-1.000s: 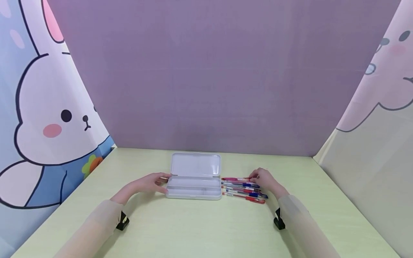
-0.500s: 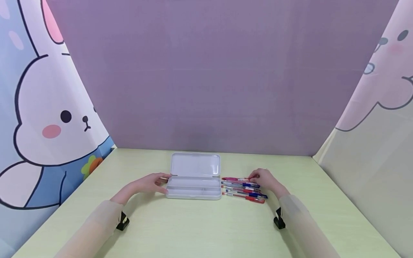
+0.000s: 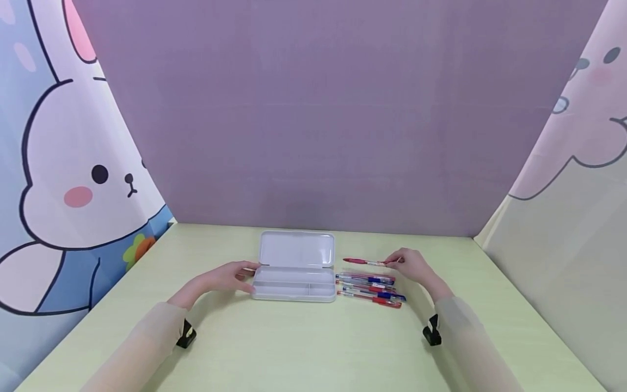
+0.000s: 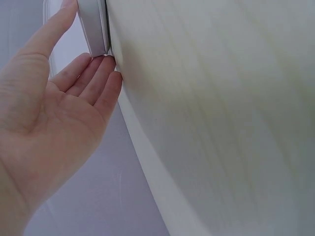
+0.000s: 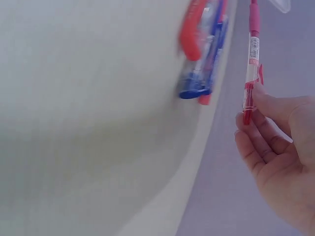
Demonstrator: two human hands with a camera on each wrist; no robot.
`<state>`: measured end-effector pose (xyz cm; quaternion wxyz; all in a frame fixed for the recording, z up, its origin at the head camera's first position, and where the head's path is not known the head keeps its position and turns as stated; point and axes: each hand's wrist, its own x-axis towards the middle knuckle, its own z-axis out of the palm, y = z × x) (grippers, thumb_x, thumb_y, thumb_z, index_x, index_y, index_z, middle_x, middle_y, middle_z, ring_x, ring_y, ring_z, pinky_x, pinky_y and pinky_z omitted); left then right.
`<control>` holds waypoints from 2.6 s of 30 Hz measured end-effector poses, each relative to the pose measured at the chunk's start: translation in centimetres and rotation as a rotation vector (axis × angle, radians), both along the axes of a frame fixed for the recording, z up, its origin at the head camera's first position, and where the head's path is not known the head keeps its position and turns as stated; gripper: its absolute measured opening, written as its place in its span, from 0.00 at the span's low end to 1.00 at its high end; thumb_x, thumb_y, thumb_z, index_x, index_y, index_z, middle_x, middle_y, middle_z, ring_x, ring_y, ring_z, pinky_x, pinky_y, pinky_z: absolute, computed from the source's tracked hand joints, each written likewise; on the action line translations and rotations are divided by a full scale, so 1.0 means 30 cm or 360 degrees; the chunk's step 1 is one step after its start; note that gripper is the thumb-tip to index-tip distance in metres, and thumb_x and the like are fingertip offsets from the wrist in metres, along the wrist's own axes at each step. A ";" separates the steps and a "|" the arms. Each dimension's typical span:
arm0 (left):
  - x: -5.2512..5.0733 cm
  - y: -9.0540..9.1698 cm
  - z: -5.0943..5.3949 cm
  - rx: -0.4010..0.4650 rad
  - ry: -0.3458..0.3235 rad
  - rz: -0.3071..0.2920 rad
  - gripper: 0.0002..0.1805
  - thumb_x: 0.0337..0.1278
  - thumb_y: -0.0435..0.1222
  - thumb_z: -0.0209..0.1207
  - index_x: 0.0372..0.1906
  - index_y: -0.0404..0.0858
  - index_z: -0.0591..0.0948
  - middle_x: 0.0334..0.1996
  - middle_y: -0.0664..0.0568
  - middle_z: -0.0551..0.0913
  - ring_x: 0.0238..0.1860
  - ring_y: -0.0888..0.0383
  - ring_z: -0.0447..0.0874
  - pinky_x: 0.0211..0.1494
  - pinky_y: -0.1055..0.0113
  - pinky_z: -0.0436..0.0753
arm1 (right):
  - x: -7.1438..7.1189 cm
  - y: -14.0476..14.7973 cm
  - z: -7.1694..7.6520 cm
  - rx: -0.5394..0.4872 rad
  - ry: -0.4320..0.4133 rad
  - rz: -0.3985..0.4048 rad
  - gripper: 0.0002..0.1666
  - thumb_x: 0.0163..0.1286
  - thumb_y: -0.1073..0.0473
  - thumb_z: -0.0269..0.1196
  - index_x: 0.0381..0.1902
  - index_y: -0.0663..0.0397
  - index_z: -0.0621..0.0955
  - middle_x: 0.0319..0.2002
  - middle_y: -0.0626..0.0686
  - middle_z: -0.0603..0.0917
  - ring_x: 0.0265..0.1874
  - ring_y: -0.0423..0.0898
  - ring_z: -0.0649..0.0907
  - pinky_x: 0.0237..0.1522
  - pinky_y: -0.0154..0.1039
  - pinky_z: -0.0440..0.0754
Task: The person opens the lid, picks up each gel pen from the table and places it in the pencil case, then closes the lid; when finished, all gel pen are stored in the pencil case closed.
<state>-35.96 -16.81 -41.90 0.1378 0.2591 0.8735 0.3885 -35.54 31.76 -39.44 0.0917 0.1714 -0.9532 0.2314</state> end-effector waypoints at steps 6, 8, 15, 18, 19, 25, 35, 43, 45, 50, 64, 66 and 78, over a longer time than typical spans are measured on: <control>-0.004 0.000 -0.001 0.0009 0.0000 -0.0005 0.39 0.48 0.38 0.68 0.64 0.28 0.66 0.64 0.35 0.68 0.63 0.40 0.69 0.67 0.50 0.69 | 0.009 -0.028 0.044 -0.0032 0.0038 0.0012 0.08 0.64 0.61 0.63 0.38 0.57 0.85 0.35 0.55 0.85 0.32 0.44 0.79 0.35 0.39 0.80; -0.004 0.000 0.000 0.0008 -0.0004 -0.0010 0.39 0.48 0.38 0.68 0.64 0.29 0.66 0.64 0.35 0.68 0.63 0.40 0.68 0.67 0.50 0.68 | 0.012 -0.045 0.054 -0.0036 0.0046 0.0033 0.08 0.64 0.61 0.63 0.38 0.57 0.85 0.35 0.54 0.85 0.32 0.44 0.79 0.35 0.39 0.80; -0.003 0.000 -0.002 0.0001 -0.0007 -0.0010 0.39 0.49 0.39 0.68 0.65 0.28 0.65 0.64 0.34 0.67 0.64 0.39 0.68 0.67 0.49 0.68 | 0.014 -0.139 0.065 -0.0081 0.0049 0.0092 0.08 0.64 0.60 0.63 0.38 0.56 0.85 0.34 0.52 0.84 0.30 0.43 0.79 0.35 0.38 0.81; -0.002 0.001 0.001 -0.0008 -0.0002 -0.0006 0.39 0.49 0.39 0.68 0.65 0.29 0.66 0.64 0.35 0.67 0.63 0.39 0.68 0.67 0.49 0.68 | 0.010 -0.184 0.065 -0.0105 0.0036 0.0111 0.07 0.64 0.60 0.63 0.38 0.54 0.85 0.34 0.51 0.84 0.30 0.42 0.79 0.35 0.36 0.80; -0.001 0.001 0.002 -0.0013 0.0002 -0.0009 0.39 0.49 0.39 0.68 0.65 0.29 0.66 0.64 0.35 0.67 0.63 0.39 0.68 0.67 0.49 0.68 | 0.008 -0.199 0.065 -0.0117 0.0026 0.0121 0.07 0.64 0.60 0.63 0.38 0.54 0.85 0.34 0.51 0.84 0.30 0.42 0.79 0.35 0.36 0.80; -0.001 -0.002 0.003 -0.0021 0.0024 -0.0049 0.40 0.50 0.40 0.67 0.65 0.28 0.65 0.64 0.34 0.67 0.63 0.39 0.69 0.66 0.49 0.69 | -0.001 -0.285 0.056 -0.0186 -0.0021 0.0201 0.07 0.63 0.60 0.64 0.37 0.54 0.85 0.34 0.50 0.84 0.29 0.41 0.78 0.33 0.33 0.79; -0.005 -0.008 0.004 -0.0034 0.0018 -0.0083 0.39 0.52 0.41 0.66 0.66 0.29 0.65 0.65 0.35 0.67 0.63 0.39 0.68 0.67 0.50 0.69 | -0.012 -0.404 0.037 -0.0198 -0.0036 0.0288 0.06 0.61 0.63 0.64 0.37 0.54 0.86 0.33 0.51 0.84 0.27 0.41 0.76 0.29 0.30 0.77; -0.005 -0.009 0.007 -0.0037 0.0001 -0.0059 0.39 0.51 0.42 0.67 0.66 0.32 0.65 0.65 0.36 0.67 0.63 0.40 0.69 0.67 0.49 0.69 | -0.021 -0.467 0.017 -0.0223 -0.0061 0.0438 0.08 0.61 0.64 0.64 0.38 0.59 0.85 0.35 0.53 0.85 0.28 0.41 0.76 0.29 0.29 0.76; -0.005 -0.009 0.005 -0.0031 0.0000 -0.0063 0.39 0.51 0.42 0.67 0.66 0.32 0.65 0.65 0.36 0.67 0.63 0.40 0.69 0.67 0.49 0.69 | -0.025 -0.479 0.010 -0.0218 -0.0073 0.0455 0.08 0.62 0.64 0.64 0.38 0.58 0.86 0.34 0.52 0.85 0.29 0.39 0.76 0.30 0.29 0.76; -0.005 -0.009 -0.002 -0.0023 -0.0010 -0.0052 0.40 0.50 0.42 0.67 0.66 0.31 0.65 0.65 0.36 0.67 0.64 0.40 0.68 0.67 0.49 0.68 | -0.038 -0.502 -0.010 -0.0178 -0.0055 0.0464 0.07 0.61 0.64 0.64 0.37 0.57 0.86 0.31 0.50 0.84 0.29 0.38 0.75 0.30 0.29 0.75; -0.008 -0.006 -0.001 -0.0047 0.0005 -0.0027 0.40 0.50 0.42 0.67 0.66 0.31 0.66 0.65 0.37 0.68 0.63 0.40 0.69 0.67 0.49 0.68 | -0.056 -0.538 -0.043 -0.0130 -0.0143 0.0466 0.06 0.61 0.65 0.64 0.35 0.59 0.86 0.32 0.50 0.83 0.33 0.41 0.79 0.37 0.32 0.79; -0.007 -0.005 -0.002 -0.0052 0.0007 -0.0019 0.40 0.49 0.42 0.67 0.66 0.31 0.66 0.65 0.37 0.68 0.63 0.41 0.69 0.67 0.49 0.68 | -0.058 -0.540 -0.046 -0.0117 -0.0161 0.0439 0.06 0.62 0.65 0.63 0.35 0.58 0.86 0.33 0.50 0.84 0.34 0.41 0.79 0.39 0.34 0.80; -0.018 -0.007 -0.006 -0.0040 -0.0029 -0.0003 0.40 0.49 0.43 0.68 0.66 0.33 0.66 0.66 0.38 0.67 0.64 0.41 0.68 0.68 0.49 0.67 | -0.067 -0.548 -0.049 -0.0138 -0.0219 0.0377 0.04 0.61 0.64 0.64 0.34 0.56 0.85 0.32 0.49 0.85 0.31 0.39 0.79 0.35 0.33 0.80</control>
